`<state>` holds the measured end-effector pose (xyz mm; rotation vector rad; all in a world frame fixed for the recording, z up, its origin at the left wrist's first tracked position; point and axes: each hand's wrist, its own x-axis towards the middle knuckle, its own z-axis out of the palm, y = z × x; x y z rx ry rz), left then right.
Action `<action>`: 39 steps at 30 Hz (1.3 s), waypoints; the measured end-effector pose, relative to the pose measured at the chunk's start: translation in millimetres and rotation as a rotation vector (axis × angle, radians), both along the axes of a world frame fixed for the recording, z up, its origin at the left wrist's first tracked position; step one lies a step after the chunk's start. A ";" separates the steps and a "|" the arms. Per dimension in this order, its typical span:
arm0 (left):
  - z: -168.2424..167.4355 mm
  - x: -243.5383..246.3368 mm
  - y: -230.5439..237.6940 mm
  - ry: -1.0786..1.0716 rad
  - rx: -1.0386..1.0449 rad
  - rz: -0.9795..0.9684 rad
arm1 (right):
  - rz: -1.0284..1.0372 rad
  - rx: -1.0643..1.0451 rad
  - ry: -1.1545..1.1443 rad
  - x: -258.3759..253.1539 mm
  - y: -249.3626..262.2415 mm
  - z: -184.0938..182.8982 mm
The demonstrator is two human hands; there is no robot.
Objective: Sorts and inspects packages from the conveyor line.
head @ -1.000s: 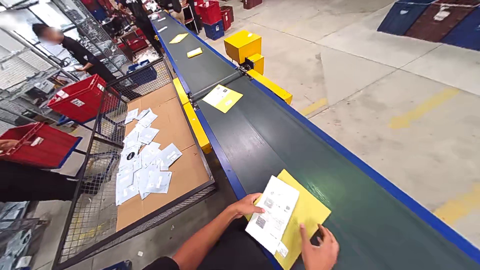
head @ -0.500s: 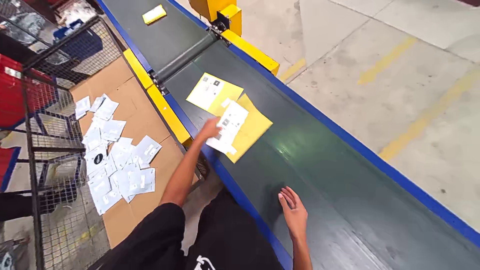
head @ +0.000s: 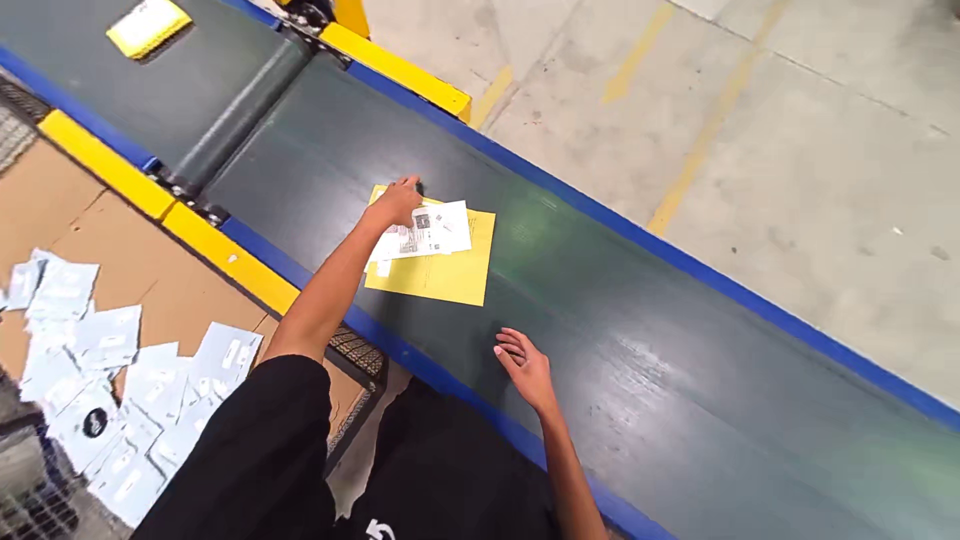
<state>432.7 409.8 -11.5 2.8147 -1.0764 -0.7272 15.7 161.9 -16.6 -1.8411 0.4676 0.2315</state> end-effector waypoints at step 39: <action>17.7 -282.7 120.8 0.370 -0.875 1.445 | -0.244 -0.349 0.143 -109.2 -87.8 -5.1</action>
